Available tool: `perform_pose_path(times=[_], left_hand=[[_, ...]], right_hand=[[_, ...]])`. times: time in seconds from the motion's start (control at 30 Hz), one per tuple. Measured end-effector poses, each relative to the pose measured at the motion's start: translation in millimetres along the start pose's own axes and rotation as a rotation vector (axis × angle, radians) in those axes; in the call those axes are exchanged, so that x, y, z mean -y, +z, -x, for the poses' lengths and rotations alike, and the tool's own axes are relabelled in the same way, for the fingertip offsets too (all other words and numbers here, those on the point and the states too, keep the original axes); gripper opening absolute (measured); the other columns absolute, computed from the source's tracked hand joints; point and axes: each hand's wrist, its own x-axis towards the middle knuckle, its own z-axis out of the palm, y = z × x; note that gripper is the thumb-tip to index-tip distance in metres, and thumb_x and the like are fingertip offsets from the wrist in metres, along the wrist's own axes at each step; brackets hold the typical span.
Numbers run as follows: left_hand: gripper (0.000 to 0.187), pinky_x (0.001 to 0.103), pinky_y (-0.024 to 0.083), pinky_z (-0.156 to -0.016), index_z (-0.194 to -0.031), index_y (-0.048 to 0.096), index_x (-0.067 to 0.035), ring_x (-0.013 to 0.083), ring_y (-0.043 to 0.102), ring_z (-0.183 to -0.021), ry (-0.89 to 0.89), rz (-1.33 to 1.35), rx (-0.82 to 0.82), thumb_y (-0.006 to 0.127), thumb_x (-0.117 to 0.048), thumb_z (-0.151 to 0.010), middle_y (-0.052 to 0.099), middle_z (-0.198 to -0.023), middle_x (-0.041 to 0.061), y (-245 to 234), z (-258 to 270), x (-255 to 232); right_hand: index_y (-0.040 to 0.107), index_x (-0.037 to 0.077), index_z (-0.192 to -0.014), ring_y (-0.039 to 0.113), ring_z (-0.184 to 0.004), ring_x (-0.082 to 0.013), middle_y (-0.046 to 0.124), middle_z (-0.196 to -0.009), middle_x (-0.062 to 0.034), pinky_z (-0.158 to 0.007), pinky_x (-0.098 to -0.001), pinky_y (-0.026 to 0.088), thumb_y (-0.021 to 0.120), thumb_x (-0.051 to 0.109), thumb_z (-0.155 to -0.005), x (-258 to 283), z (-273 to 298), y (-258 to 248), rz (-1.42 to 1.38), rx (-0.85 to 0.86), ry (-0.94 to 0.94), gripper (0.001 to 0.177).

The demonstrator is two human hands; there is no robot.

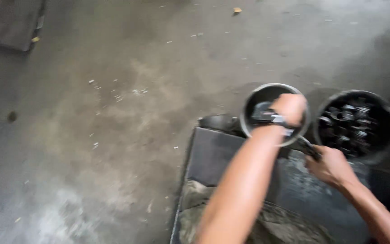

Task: The person cleans small, dark metal parts using a cloth and a small brush. They pick up the parts from a metal bowl, wipe them with the cloth, and scrub them with the brush over a second bowl. The person repeats this process for several parts.

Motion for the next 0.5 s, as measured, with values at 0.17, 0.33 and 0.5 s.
perform_pose_path(times=[0.17, 0.33, 0.5], left_hand=[[0.024, 0.041, 0.063, -0.068, -0.091, 0.078, 0.001, 0.0296, 0.076, -0.071, -0.034, 0.392, -0.054, 0.075, -0.02, -0.08, 0.075, -0.077, 0.019, 26.5, 16.4, 61.0], [0.029, 0.035, 0.066, -0.071, -0.124, 0.067, 0.006, 0.0186, 0.076, -0.081, -0.191, 1.281, 0.078, 0.061, -0.012, -0.101, 0.075, -0.099, 0.011, 35.5, 42.2, 55.3], [0.034, 0.038, 0.066, -0.079, -0.131, 0.062, 0.006, 0.0193, 0.072, -0.091, -0.096, 1.67, 0.154, 0.056, -0.018, -0.107, 0.071, -0.107, 0.01, 51.7, 48.0, 58.9]], right_hand=[[0.073, 0.001, -0.104, 0.075, -0.063, -0.0215, 0.075, -0.07, -0.0133, -0.065, -0.0401, 0.059, 0.066, 0.017, -0.09, 13.4, 5.6, -22.5, -0.193, -0.05, -0.095, 0.022], [0.071, -0.001, -0.104, 0.071, -0.066, -0.0311, 0.07, -0.071, -0.0193, -0.067, -0.0453, 0.056, 0.065, 0.016, -0.088, 10.1, -10.5, -21.5, -0.253, -0.111, -0.19, 0.024], [0.069, -0.002, -0.098, 0.071, -0.077, -0.0394, 0.07, -0.079, -0.0241, -0.073, -0.0491, 0.055, 0.066, 0.019, -0.087, 29.2, -17.0, -25.4, -0.237, -0.187, -0.266, 0.023]])
